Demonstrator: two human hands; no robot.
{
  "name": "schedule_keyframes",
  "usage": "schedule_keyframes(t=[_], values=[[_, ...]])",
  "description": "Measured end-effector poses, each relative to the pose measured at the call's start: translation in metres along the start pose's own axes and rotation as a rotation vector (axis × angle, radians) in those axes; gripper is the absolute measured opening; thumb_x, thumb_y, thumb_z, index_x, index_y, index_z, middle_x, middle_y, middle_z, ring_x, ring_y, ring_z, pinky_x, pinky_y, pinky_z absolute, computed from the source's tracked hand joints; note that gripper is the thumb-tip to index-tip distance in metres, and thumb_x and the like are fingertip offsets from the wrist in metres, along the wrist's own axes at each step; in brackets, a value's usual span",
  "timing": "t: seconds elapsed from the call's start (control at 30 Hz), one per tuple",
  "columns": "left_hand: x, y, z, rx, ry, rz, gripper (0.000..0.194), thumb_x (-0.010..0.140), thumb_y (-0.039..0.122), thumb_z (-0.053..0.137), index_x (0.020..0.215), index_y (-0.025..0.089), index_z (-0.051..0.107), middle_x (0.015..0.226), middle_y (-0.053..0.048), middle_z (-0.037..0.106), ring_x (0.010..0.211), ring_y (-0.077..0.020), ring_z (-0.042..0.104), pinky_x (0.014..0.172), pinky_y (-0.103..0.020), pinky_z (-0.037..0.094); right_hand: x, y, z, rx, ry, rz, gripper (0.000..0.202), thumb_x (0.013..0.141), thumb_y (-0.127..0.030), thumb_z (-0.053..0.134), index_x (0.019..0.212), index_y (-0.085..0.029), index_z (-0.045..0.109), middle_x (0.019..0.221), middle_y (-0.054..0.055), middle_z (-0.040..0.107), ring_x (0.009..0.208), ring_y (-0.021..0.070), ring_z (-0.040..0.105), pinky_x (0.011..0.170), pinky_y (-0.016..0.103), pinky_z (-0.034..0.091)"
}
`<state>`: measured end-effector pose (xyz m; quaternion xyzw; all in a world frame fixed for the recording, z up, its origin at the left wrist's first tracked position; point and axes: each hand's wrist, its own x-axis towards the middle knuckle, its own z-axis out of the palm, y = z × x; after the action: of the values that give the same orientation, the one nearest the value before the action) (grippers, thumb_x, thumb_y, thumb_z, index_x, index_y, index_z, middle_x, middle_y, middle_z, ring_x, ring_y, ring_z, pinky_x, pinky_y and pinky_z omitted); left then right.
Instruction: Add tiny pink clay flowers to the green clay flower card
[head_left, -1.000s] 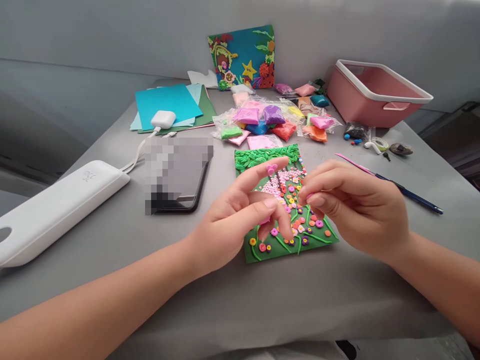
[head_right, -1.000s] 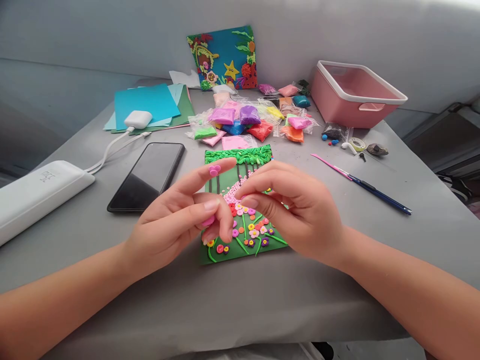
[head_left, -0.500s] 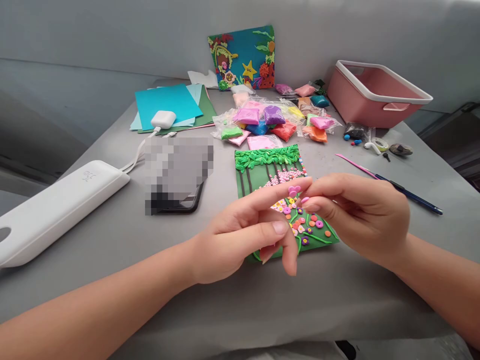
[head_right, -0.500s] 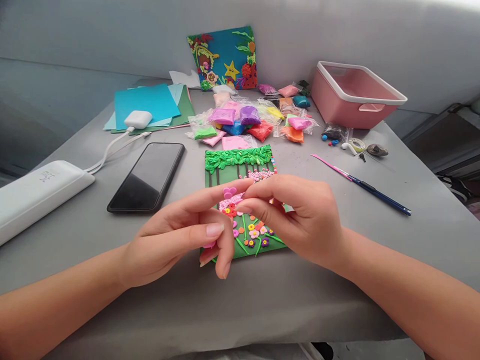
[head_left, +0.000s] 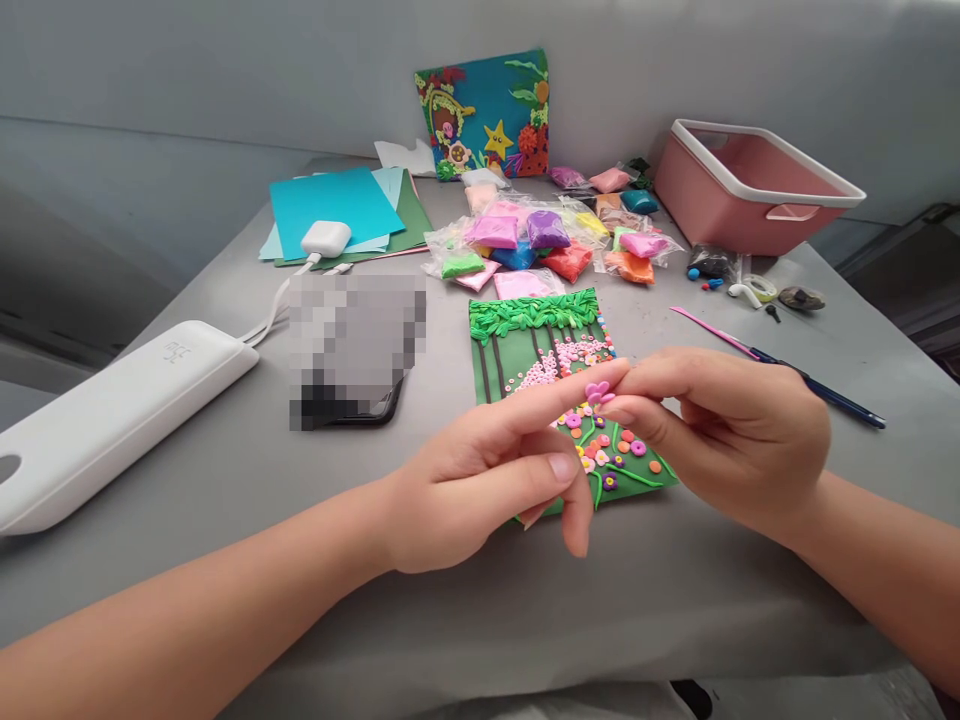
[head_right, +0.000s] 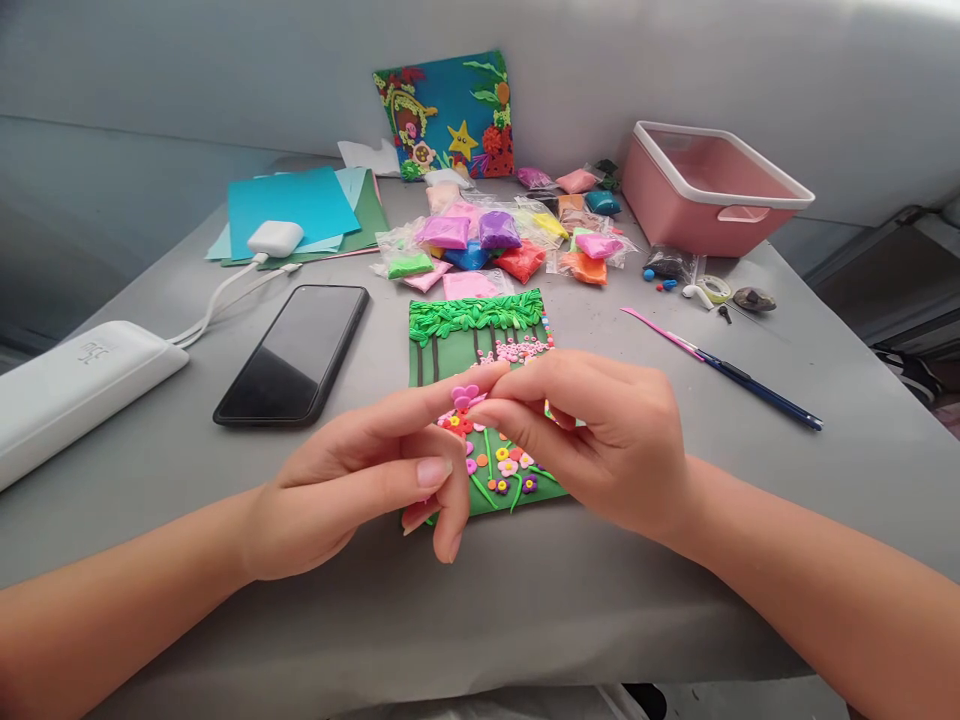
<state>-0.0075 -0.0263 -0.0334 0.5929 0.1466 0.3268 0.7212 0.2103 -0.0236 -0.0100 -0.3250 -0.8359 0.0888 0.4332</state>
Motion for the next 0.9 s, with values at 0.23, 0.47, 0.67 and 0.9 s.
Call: schedule_keyframes(t=[0.23,0.47,0.67,0.9], values=[[-0.003,0.0,-0.003,0.179,0.001,0.019,0.061,0.103,0.013,0.044,0.161,0.028,0.04,0.069,-0.003,0.071,0.066,-0.0157,0.063,0.057,-0.025,0.044,0.002,-0.001,-0.001,-0.016,-0.004,-0.013,0.017,0.093,-0.015,0.072,0.08,-0.021,0.064,0.065,-0.004,0.069,0.051,0.006,0.05,0.05,0.02,0.045],[-0.001,0.005,0.0,0.185,0.059,-0.033,0.055,0.101,0.016,0.046,0.156,0.021,0.05,0.067,-0.003,0.07,0.063,-0.016,0.06,0.057,-0.027,0.042,0.003,0.0,-0.005,0.083,-0.035,0.022,0.019,0.088,-0.016,0.077,0.074,-0.023,0.067,0.06,-0.004,0.064,0.048,0.0078,0.05,0.051,0.024,0.047],[0.008,0.012,0.002,0.071,0.384,-0.102,0.035,0.096,0.013,0.048,0.126,0.014,0.065,0.058,0.001,0.065,0.057,-0.0128,0.05,0.054,-0.025,0.037,0.02,0.019,-0.039,-0.084,0.23,0.292,0.01,0.084,-0.029,0.083,0.086,-0.022,0.075,0.084,0.003,0.076,0.07,0.0129,0.065,0.061,0.029,0.05],[0.012,0.01,0.005,0.069,0.496,-0.151,0.02,0.095,0.021,0.055,0.113,0.017,0.066,0.056,0.004,0.058,0.055,-0.0122,0.046,0.054,-0.025,0.036,0.025,0.097,-0.102,-0.79,-0.353,0.649,0.012,0.086,-0.026,0.069,0.093,-0.023,0.079,0.076,-0.002,0.076,0.07,0.0131,0.063,0.065,0.033,0.038]])
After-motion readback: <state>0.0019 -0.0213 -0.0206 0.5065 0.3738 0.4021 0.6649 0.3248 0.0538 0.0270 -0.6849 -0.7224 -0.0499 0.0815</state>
